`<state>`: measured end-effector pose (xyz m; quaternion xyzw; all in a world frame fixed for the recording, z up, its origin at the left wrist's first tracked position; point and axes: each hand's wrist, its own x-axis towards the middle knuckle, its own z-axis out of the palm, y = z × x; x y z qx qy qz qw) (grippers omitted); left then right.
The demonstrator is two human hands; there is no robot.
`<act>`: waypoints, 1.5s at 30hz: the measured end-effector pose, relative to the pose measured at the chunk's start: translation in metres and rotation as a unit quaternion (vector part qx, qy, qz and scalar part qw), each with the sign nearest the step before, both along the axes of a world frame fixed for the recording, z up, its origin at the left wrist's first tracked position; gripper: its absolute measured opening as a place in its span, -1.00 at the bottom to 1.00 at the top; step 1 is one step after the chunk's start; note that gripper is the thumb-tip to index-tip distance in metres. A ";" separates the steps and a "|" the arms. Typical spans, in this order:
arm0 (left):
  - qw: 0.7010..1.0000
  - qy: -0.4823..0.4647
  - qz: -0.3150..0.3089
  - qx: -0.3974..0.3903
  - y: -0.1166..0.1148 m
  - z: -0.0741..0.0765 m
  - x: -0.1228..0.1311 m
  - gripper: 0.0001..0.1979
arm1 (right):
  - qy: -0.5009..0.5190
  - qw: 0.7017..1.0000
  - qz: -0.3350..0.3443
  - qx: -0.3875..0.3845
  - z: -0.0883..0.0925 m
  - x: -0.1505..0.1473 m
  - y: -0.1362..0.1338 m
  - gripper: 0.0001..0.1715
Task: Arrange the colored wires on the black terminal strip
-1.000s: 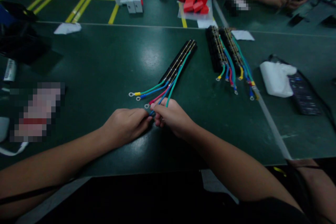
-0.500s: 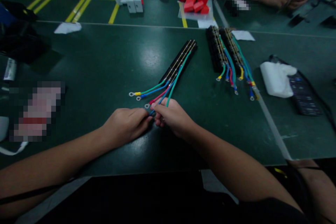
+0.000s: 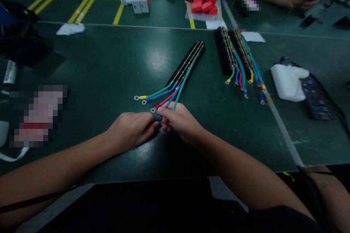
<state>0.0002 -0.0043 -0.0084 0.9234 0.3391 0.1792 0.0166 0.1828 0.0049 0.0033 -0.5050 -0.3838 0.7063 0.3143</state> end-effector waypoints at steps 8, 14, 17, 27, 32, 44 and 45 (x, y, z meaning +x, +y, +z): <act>1.000 -0.007 -0.001 -0.009 0.001 0.002 0.000 -0.80 | 0.003 1.000 -0.005 -0.004 0.001 0.000 -0.001 -0.85; 1.000 -0.005 -0.004 -0.009 0.000 0.000 0.000 -0.79 | -0.002 1.000 -0.007 0.002 0.001 0.000 0.000 -0.85; 1.000 0.000 -0.001 -0.005 0.000 0.000 0.000 -0.78 | -0.002 1.000 -0.005 0.000 0.000 0.000 0.000 -0.85; 1.000 0.007 -0.002 -0.013 0.001 -0.001 0.000 -0.78 | -0.004 1.000 -0.008 -0.007 0.002 -0.001 -0.001 -0.83; 1.000 -0.001 -0.005 -0.025 0.001 0.001 0.000 -0.80 | -0.002 1.000 -0.011 -0.005 0.001 -0.001 0.000 -0.83; 1.000 -0.009 -0.008 -0.026 0.001 0.001 0.000 -0.78 | -0.001 1.000 -0.004 0.000 -0.001 0.000 0.000 -0.84; 1.000 -0.009 -0.009 -0.026 0.001 0.002 0.000 -0.78 | 0.002 1.000 -0.003 0.001 -0.001 0.000 0.000 -0.84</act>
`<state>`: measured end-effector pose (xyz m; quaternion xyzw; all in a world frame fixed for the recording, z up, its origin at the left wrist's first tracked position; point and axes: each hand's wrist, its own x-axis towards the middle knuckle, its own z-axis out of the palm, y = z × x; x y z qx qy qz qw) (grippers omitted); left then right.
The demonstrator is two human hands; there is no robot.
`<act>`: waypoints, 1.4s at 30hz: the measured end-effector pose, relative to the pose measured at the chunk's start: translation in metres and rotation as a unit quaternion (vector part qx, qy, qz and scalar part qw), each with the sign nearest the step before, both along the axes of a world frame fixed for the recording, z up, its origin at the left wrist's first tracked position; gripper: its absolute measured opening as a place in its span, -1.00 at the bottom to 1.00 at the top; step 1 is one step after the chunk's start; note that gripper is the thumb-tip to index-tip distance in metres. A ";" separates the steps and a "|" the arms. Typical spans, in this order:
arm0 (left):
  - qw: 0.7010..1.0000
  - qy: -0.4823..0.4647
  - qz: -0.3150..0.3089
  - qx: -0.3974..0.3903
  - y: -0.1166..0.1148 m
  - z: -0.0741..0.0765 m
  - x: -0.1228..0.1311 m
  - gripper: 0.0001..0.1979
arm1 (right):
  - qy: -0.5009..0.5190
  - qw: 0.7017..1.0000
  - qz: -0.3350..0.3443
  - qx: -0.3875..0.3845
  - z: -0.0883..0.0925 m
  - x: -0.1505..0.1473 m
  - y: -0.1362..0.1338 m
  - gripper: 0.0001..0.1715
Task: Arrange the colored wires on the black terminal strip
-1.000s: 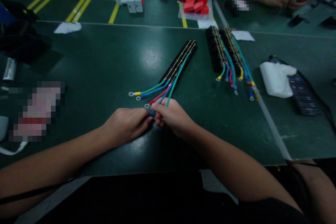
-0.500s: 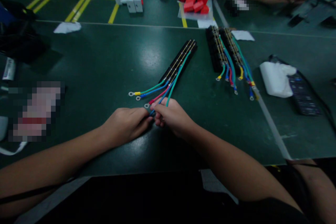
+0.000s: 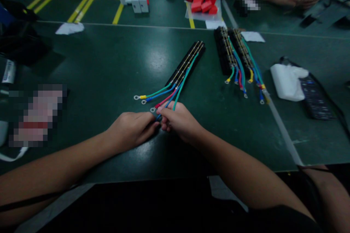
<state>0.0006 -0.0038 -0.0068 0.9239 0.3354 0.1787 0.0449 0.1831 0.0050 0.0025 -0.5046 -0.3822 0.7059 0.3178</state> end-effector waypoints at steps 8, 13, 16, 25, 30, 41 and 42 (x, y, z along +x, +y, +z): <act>1.000 0.003 -0.002 -0.008 0.000 0.001 0.000 -0.80 | -0.007 1.000 -0.007 -0.008 0.001 -0.001 -0.001 -0.83; 1.000 0.008 0.001 -0.020 0.000 -0.001 0.000 -0.82 | 0.002 1.000 -0.005 -0.008 0.001 0.000 0.000 -0.82; 1.000 0.009 -0.001 -0.020 0.000 -0.001 0.001 -0.82 | 0.004 1.000 -0.006 -0.011 0.000 0.000 0.000 -0.84; 1.000 0.008 -0.002 -0.012 -0.001 0.001 0.001 -0.83 | -0.003 1.000 -0.007 -0.008 0.002 -0.001 -0.001 -0.80; 1.000 0.011 0.001 -0.012 -0.001 0.000 0.001 -0.83 | 0.007 1.000 -0.006 -0.006 0.002 -0.001 0.000 -0.83; 1.000 0.013 -0.004 -0.008 0.000 -0.001 0.001 -0.83 | -0.003 1.000 0.010 0.010 0.000 0.000 0.000 -0.73; 1.000 0.015 -0.003 -0.009 0.000 -0.001 0.001 -0.83 | -0.004 1.000 0.011 0.012 0.000 0.000 0.000 -0.72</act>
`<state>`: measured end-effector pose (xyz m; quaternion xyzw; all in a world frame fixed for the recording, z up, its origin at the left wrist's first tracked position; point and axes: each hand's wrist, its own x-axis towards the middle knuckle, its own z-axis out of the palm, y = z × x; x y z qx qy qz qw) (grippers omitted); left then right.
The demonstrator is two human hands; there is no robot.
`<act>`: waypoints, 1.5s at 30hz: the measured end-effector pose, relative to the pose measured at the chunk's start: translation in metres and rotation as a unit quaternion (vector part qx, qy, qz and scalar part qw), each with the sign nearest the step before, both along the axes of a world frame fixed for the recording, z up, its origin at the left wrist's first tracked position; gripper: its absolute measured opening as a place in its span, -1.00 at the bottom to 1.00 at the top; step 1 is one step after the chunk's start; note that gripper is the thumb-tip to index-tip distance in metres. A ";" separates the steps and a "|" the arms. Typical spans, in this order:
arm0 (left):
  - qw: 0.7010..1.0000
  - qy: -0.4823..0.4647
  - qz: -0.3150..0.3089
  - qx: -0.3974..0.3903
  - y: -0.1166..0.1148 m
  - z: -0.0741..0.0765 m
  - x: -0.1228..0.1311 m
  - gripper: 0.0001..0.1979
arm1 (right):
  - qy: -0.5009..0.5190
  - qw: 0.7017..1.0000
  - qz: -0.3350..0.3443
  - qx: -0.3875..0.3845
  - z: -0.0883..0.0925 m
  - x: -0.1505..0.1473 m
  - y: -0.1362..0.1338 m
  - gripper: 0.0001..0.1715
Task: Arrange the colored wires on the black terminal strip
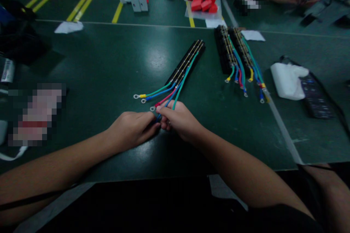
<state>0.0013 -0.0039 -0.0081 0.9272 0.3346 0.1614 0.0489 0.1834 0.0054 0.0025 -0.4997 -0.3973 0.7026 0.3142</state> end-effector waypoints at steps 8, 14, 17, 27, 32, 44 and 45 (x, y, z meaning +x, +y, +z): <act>1.000 -0.001 -0.004 -0.004 0.000 0.001 0.001 -0.84 | 0.000 1.000 0.006 0.009 -0.001 0.001 0.000 -0.73; 1.000 0.005 -0.003 -0.003 -0.001 0.001 0.000 -0.84 | 0.004 1.000 0.007 0.007 0.000 0.000 -0.001 -0.69; 1.000 0.007 -0.001 -0.004 -0.001 0.001 0.000 -0.84 | 0.003 1.000 0.007 0.005 0.001 0.000 0.000 -0.70; 1.000 0.004 -0.003 -0.022 0.000 0.002 0.000 -0.83 | 0.005 1.000 0.007 0.002 0.000 -0.001 0.000 -0.70; 0.999 0.008 -0.002 -0.034 -0.001 0.002 0.001 -0.83 | 0.005 1.000 0.005 0.004 0.000 -0.001 0.000 -0.70; 0.999 0.018 -0.003 -0.036 0.000 0.002 0.001 -0.85 | 0.010 1.000 0.007 0.004 0.000 0.000 0.000 -0.73; 0.999 0.017 -0.004 -0.036 0.000 0.002 0.001 -0.85 | 0.012 1.000 0.007 0.004 0.000 0.000 0.000 -0.73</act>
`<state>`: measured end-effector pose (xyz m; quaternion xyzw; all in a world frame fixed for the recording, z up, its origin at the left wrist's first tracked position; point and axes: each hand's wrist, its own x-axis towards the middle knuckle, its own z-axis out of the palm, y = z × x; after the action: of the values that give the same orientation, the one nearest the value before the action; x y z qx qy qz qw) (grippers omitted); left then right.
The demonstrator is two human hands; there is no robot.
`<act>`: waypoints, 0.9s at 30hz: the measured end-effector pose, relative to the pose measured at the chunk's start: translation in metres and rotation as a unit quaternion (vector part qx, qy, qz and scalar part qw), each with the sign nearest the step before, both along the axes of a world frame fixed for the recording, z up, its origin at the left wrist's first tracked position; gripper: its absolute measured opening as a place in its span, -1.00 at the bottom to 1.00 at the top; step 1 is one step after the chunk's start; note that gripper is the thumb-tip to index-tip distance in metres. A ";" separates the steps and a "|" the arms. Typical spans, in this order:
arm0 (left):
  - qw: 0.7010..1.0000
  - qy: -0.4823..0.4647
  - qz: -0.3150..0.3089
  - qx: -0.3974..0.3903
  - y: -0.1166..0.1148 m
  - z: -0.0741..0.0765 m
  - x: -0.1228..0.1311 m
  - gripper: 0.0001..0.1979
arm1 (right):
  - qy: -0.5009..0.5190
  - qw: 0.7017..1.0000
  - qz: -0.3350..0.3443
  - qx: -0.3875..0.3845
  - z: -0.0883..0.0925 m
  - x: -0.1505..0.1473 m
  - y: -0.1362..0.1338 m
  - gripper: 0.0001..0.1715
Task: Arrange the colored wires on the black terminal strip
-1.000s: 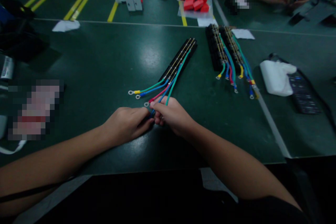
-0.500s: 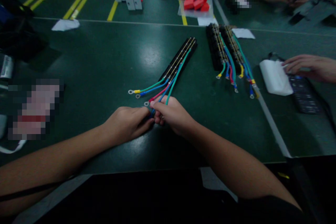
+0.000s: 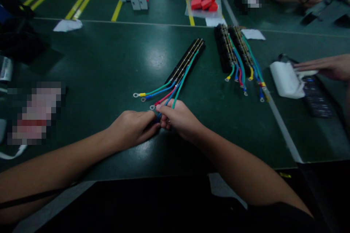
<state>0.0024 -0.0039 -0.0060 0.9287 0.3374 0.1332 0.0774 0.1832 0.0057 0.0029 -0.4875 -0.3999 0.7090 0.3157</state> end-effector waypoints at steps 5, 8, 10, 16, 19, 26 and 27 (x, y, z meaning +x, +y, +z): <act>1.000 -0.007 0.000 0.003 0.000 0.000 0.000 -0.85 | 0.000 1.000 -0.004 0.001 0.000 0.000 -0.001 -0.74; 1.000 -0.011 -0.002 0.003 0.000 -0.001 0.000 -0.86 | 0.003 1.000 0.000 0.005 -0.001 0.000 -0.001 -0.75; 1.000 -0.012 -0.003 0.003 0.000 -0.001 0.000 -0.86 | 0.001 1.000 0.001 0.006 -0.001 0.001 -0.001 -0.74; 1.000 -0.009 -0.002 0.001 -0.001 -0.001 0.000 -0.86 | 0.000 1.000 -0.003 0.002 -0.001 0.000 -0.001 -0.78; 1.000 -0.005 -0.001 -0.003 -0.001 0.000 0.000 -0.85 | -0.003 1.000 -0.002 0.005 -0.001 0.000 -0.001 -0.74; 1.000 -0.010 -0.003 -0.013 0.000 0.000 -0.001 -0.86 | -0.007 1.000 0.002 0.013 -0.002 0.000 0.000 -0.68; 1.000 -0.011 -0.004 -0.013 0.000 0.000 0.000 -0.86 | -0.005 1.000 0.002 0.013 -0.002 0.000 0.000 -0.69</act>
<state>0.0020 -0.0039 -0.0058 0.9274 0.3345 0.1390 0.0933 0.1836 0.0055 0.0008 -0.4862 -0.4122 0.7016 0.3185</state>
